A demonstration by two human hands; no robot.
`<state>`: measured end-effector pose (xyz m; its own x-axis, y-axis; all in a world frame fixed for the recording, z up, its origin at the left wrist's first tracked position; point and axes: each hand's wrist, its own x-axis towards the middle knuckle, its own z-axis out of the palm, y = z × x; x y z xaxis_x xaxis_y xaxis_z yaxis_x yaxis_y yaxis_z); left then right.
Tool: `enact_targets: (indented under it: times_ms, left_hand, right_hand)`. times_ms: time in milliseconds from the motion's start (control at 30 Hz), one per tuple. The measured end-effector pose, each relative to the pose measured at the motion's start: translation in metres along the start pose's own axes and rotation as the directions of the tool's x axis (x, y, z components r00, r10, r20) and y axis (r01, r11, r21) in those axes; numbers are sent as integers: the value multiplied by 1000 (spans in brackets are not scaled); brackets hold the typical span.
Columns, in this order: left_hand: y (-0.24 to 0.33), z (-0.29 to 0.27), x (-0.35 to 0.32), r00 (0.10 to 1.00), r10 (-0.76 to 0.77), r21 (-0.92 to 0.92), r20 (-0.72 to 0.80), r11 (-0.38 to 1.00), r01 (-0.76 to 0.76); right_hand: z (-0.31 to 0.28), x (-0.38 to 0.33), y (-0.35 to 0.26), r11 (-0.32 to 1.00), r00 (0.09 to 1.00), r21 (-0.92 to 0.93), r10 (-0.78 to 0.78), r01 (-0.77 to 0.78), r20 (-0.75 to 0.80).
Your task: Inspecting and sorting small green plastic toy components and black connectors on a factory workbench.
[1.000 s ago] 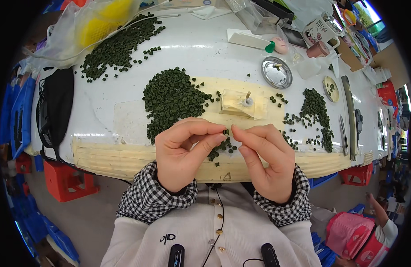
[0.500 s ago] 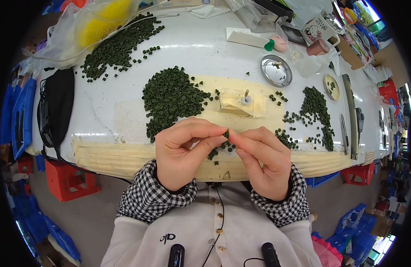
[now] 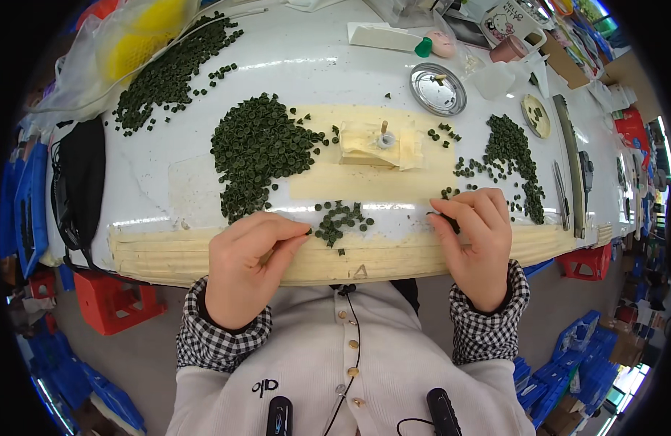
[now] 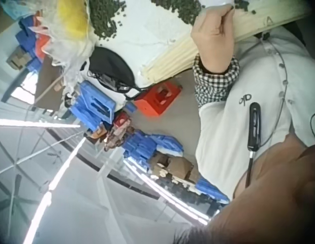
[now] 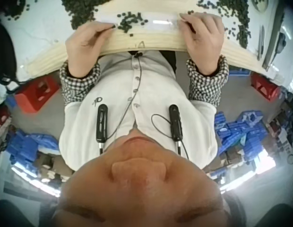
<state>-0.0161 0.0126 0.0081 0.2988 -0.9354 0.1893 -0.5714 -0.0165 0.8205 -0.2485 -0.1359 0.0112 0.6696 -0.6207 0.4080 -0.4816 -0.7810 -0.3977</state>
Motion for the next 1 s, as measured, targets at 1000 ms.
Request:
enact_targets:
  times_ms: [1000]
  left_hand:
    - [-15, -3, 22, 971, 164, 496, -176, 866, -57]
  right_hand:
    - [16, -3, -18, 952, 985, 298, 110, -66, -131]
